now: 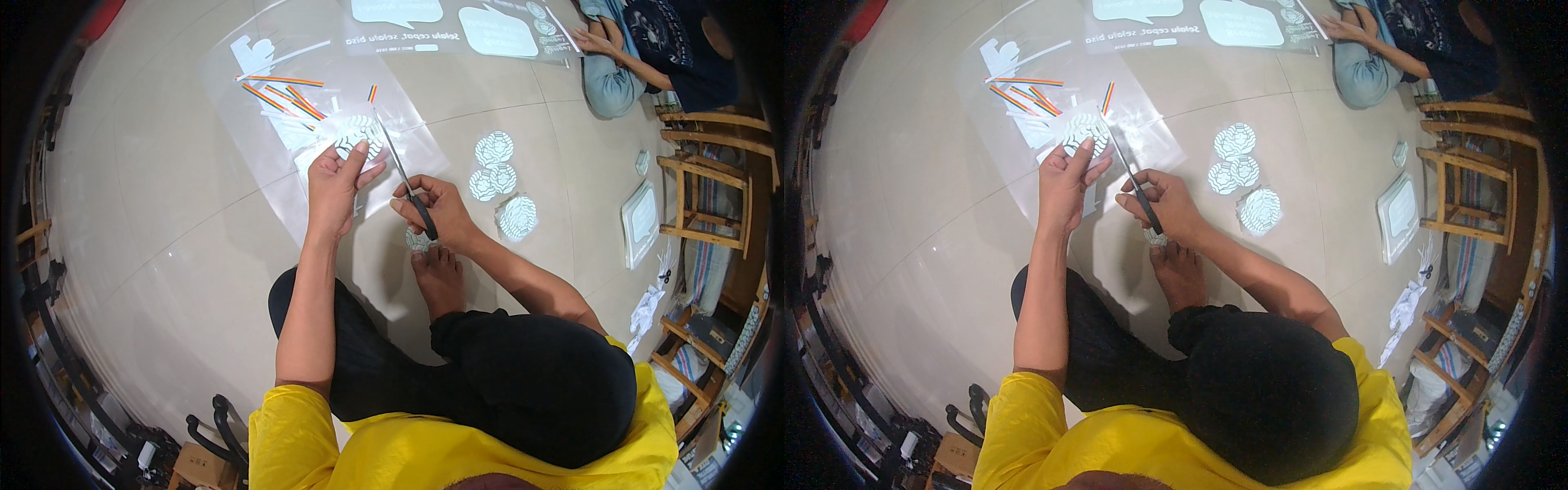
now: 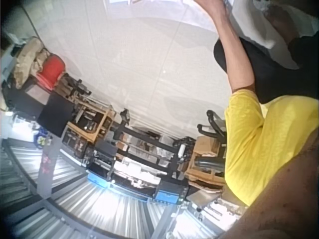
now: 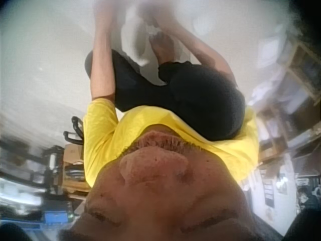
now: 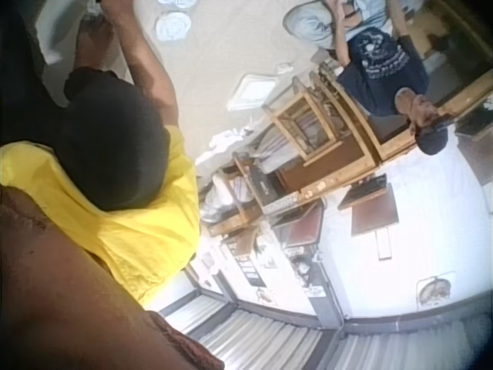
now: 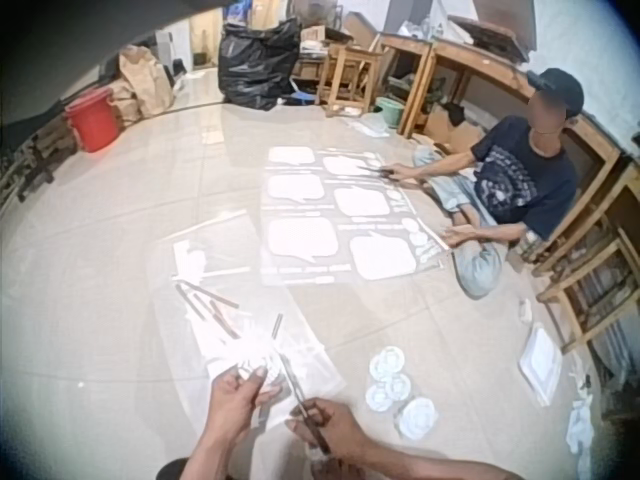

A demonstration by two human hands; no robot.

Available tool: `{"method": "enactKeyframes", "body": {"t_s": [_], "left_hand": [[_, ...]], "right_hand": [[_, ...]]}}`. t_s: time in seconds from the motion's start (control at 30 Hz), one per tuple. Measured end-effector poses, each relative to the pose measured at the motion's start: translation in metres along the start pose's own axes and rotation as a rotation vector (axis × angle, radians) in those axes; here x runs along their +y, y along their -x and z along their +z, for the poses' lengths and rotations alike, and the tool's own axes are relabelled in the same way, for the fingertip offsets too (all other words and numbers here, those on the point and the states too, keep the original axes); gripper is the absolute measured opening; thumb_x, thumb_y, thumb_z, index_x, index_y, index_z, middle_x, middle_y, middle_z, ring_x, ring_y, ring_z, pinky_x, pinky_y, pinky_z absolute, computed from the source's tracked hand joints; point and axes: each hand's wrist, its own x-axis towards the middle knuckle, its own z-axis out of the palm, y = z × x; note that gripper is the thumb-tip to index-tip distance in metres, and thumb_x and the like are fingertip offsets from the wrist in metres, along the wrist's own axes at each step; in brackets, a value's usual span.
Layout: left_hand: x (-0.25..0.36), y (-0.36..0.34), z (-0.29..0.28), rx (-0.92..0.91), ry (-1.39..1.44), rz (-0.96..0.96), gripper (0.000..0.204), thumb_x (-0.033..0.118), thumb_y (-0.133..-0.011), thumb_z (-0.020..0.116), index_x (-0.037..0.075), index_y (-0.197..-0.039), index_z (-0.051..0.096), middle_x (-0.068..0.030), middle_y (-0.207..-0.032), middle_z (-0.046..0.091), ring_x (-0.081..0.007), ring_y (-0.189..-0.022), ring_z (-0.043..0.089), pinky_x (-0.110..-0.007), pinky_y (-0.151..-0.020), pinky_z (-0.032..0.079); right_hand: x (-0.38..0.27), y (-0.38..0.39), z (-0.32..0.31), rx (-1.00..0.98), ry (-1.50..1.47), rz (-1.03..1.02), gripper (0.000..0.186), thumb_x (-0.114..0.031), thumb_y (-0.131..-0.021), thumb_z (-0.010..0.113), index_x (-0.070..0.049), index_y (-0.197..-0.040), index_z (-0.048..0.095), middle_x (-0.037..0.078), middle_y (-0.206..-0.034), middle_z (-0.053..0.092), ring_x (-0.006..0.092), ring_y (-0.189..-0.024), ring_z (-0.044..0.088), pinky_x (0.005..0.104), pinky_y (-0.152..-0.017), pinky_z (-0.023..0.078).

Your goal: The person sits on the floor and uses scissors to cut out circular paper shapes with a patterned design. They handle the paper with one hand and the scissors with the other, placing the cut pieces on the floor.

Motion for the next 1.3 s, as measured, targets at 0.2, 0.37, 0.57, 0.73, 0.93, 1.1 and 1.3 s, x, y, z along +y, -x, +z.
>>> {"method": "enactKeyframes", "body": {"t_s": [0.2,0.37,0.57,0.73,0.93,1.1,1.3], "left_hand": [[0.000,0.003,0.002,-0.015,-0.032,-0.028,0.031,0.016,-0.107,0.068,-0.004,-0.130,0.063,-0.0129,-0.122,0.074,-0.0299,-0.115,0.075,-0.037,-0.095,0.063],[0.000,0.003,0.002,-0.030,-0.025,-0.027,0.033,0.017,-0.107,0.068,-0.004,-0.132,0.062,-0.0130,-0.123,0.074,-0.0295,-0.115,0.075,-0.036,-0.095,0.063],[-0.002,0.002,0.001,-0.040,-0.043,-0.036,0.033,0.017,-0.107,0.068,-0.004,-0.131,0.062,-0.0131,-0.125,0.073,-0.0291,-0.116,0.074,-0.036,-0.095,0.062],[0.000,0.007,0.002,-0.038,-0.044,-0.056,0.032,0.017,-0.107,0.068,-0.004,-0.131,0.062,-0.0131,-0.125,0.073,-0.0294,-0.117,0.074,-0.036,-0.096,0.062],[-0.003,0.005,0.004,-0.016,-0.018,-0.053,0.029,0.014,-0.106,0.069,-0.004,-0.127,0.064,-0.0122,-0.118,0.075,-0.0278,-0.110,0.076,-0.036,-0.093,0.064],[-0.001,0.009,0.001,-0.046,-0.027,-0.065,0.032,0.015,-0.106,0.069,-0.004,-0.130,0.062,-0.0135,-0.124,0.072,-0.0303,-0.115,0.075,-0.036,-0.094,0.064],[0.003,0.011,0.005,-0.048,-0.038,-0.079,0.030,0.014,-0.106,0.068,-0.006,-0.129,0.062,-0.0140,-0.121,0.074,-0.0286,-0.110,0.076,-0.036,-0.091,0.064]], "right_hand": [[-0.002,-0.008,0.002,0.006,-0.024,-0.057,0.026,-0.019,-0.098,0.080,-0.002,-0.113,0.068,-0.003,-0.067,0.061,0.0036,-0.056,0.053,0.0215,-0.053,0.040],[-0.002,-0.008,-0.002,-0.014,-0.019,-0.030,0.027,-0.019,-0.097,0.081,-0.002,-0.112,0.067,-0.003,-0.068,0.062,0.0037,-0.057,0.052,0.0220,-0.053,0.039],[-0.005,-0.009,0.000,0.005,-0.033,-0.064,0.028,-0.020,-0.096,0.083,-0.002,-0.110,0.067,-0.002,-0.068,0.062,0.0040,-0.056,0.051,0.0227,-0.051,0.037],[-0.008,-0.013,0.000,-0.004,-0.019,-0.061,0.027,-0.022,-0.097,0.082,-0.002,-0.111,0.068,-0.003,-0.066,0.061,0.0039,-0.054,0.053,0.0213,-0.052,0.039],[-0.010,-0.011,-0.001,-0.009,-0.079,-0.053,0.030,-0.021,-0.093,0.086,-0.004,-0.107,0.067,-0.003,-0.068,0.062,0.0042,-0.056,0.050,0.0233,-0.051,0.036],[-0.010,-0.019,0.002,-0.009,-0.075,-0.086,0.030,-0.023,-0.093,0.086,-0.004,-0.107,0.067,-0.002,-0.068,0.062,0.0035,-0.054,0.049,0.0222,-0.050,0.035],[-0.009,-0.020,0.001,-0.013,-0.091,-0.094,0.030,-0.023,-0.094,0.086,-0.004,-0.109,0.068,-0.002,-0.068,0.062,0.0031,-0.055,0.049,0.0215,-0.049,0.035]]}}
